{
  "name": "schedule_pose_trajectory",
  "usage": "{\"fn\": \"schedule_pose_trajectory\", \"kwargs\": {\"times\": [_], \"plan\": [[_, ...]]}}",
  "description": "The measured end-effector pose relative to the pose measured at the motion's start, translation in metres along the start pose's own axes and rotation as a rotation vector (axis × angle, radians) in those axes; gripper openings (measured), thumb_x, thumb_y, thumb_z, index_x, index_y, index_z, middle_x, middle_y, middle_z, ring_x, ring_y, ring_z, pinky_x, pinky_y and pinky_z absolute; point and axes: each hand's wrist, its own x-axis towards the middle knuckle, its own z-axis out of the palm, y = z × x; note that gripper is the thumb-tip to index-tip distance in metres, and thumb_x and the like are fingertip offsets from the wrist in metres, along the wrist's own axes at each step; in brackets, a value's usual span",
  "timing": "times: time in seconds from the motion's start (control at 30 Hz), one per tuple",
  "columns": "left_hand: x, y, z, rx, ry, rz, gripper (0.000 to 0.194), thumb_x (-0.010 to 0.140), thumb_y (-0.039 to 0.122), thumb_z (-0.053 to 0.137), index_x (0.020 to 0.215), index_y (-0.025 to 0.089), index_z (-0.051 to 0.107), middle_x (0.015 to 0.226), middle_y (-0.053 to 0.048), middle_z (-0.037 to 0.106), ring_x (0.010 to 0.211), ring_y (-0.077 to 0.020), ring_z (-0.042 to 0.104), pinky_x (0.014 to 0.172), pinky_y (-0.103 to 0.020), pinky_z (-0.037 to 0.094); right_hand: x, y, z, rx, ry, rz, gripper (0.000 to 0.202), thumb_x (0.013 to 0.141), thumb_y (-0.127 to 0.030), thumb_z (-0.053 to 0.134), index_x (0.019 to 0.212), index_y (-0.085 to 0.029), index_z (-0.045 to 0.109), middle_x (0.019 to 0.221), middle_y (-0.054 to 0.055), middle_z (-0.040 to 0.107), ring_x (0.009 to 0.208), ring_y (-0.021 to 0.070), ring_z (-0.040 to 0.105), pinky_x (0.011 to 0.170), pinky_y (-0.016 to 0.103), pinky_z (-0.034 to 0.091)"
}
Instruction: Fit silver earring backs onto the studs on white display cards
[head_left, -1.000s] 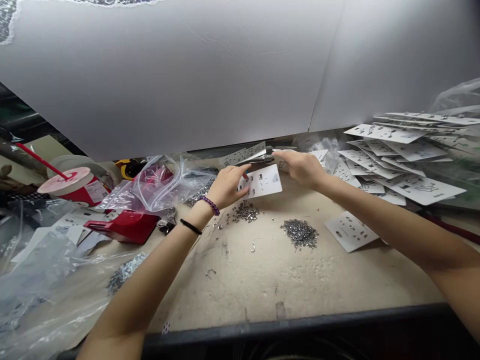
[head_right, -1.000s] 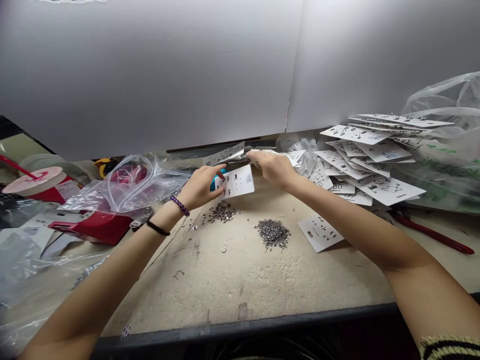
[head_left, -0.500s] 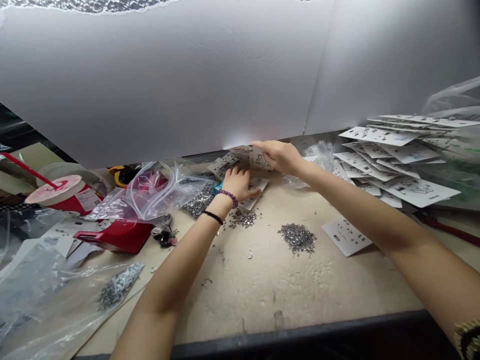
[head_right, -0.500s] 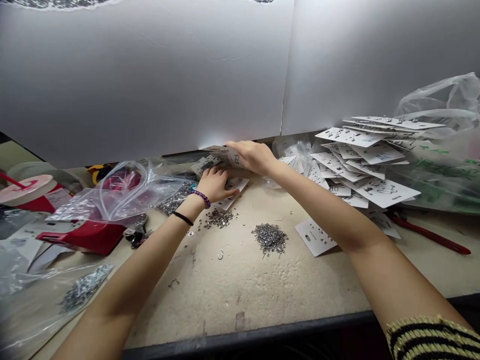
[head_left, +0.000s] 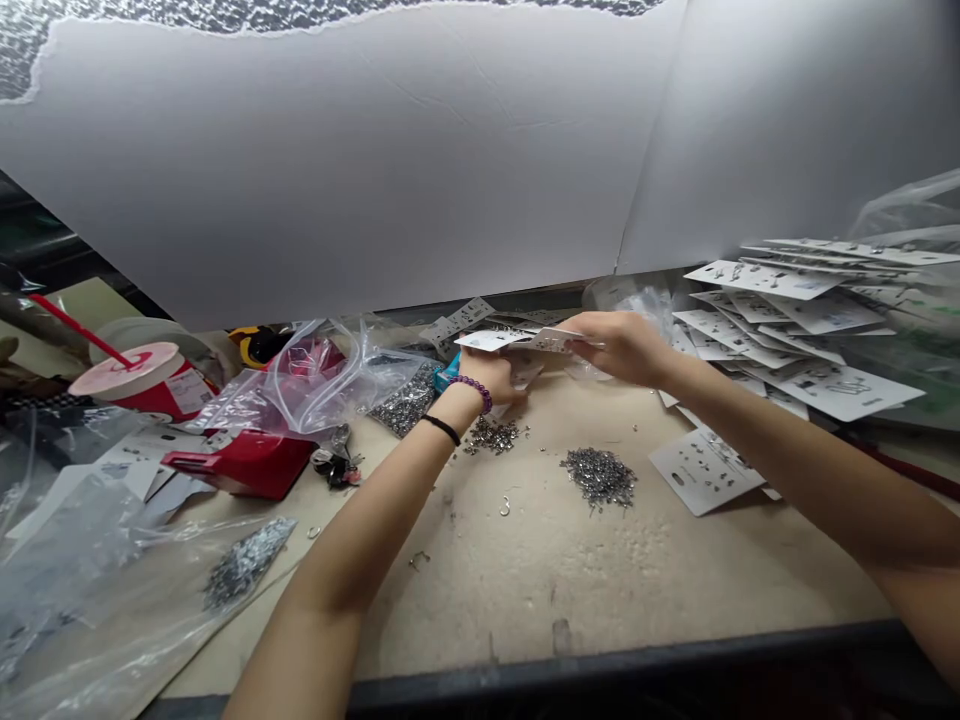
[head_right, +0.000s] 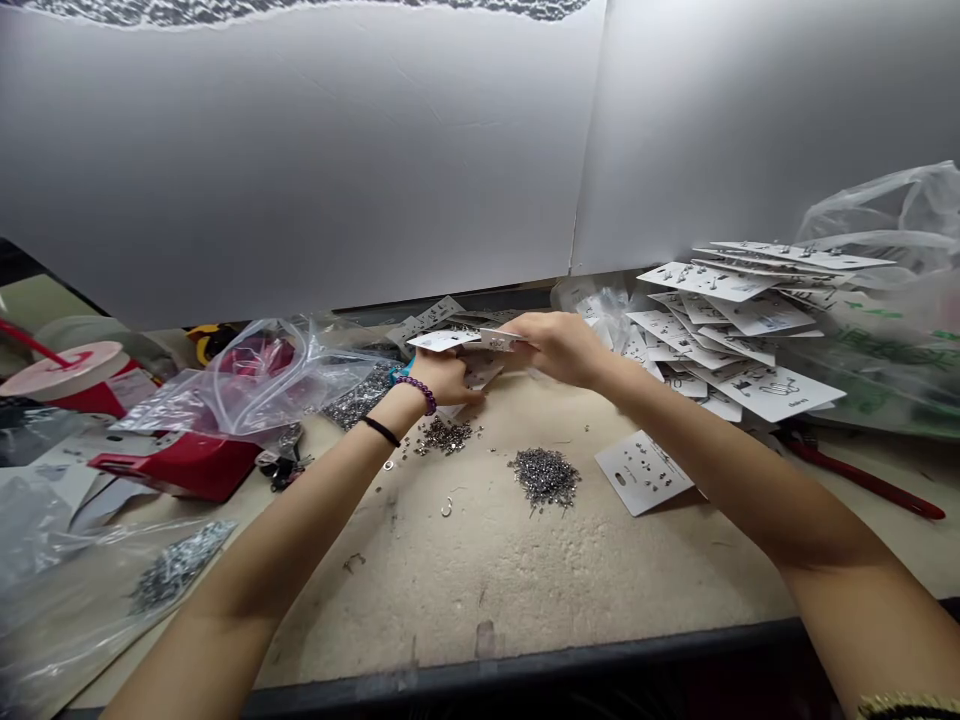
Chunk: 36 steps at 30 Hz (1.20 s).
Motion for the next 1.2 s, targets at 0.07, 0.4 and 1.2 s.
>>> {"fn": "schedule_pose_trajectory", "kwargs": {"times": [0.07,0.4,1.2], "plan": [[0.000,0.003,-0.005,0.002,0.005,0.009,0.046,0.071,0.049,0.051,0.096,0.013,0.062,0.104,-0.017,0.061,0.100,-0.0337,0.050,0.089,-0.050,0.035,-0.002,0.002,-0.014,0.197,0.074,0.032,0.018,0.081,-0.023,0.053,0.093,-0.018,0.064,0.087,0.004,0.068,0.074,0.0161,0.062,0.061,0.031,0.050],[-0.015,0.002,-0.049,0.002,0.093,-0.055,0.031,0.083,0.017,0.032,0.094,0.018,0.061,0.097,-0.009,0.064,0.082,-0.0210,0.059,0.063,-0.031,0.045,-0.012,0.025,-0.050,0.264,0.448,0.167,0.011,0.076,-0.032,0.061,0.082,-0.023,0.063,0.082,0.001,0.065,0.074,0.0151,0.060,0.066,0.031,0.052],[0.008,-0.020,-0.028,-0.012,0.055,0.100,0.056,0.078,0.048,0.045,0.127,0.021,0.043,0.126,-0.010,0.051,0.110,-0.0284,0.048,0.085,-0.042,0.041,-0.013,0.036,0.001,-0.286,-0.347,0.450,0.057,0.080,-0.040,0.050,0.131,-0.018,0.037,0.137,0.014,0.036,0.113,0.0301,0.048,0.086,0.042,0.046]]}}
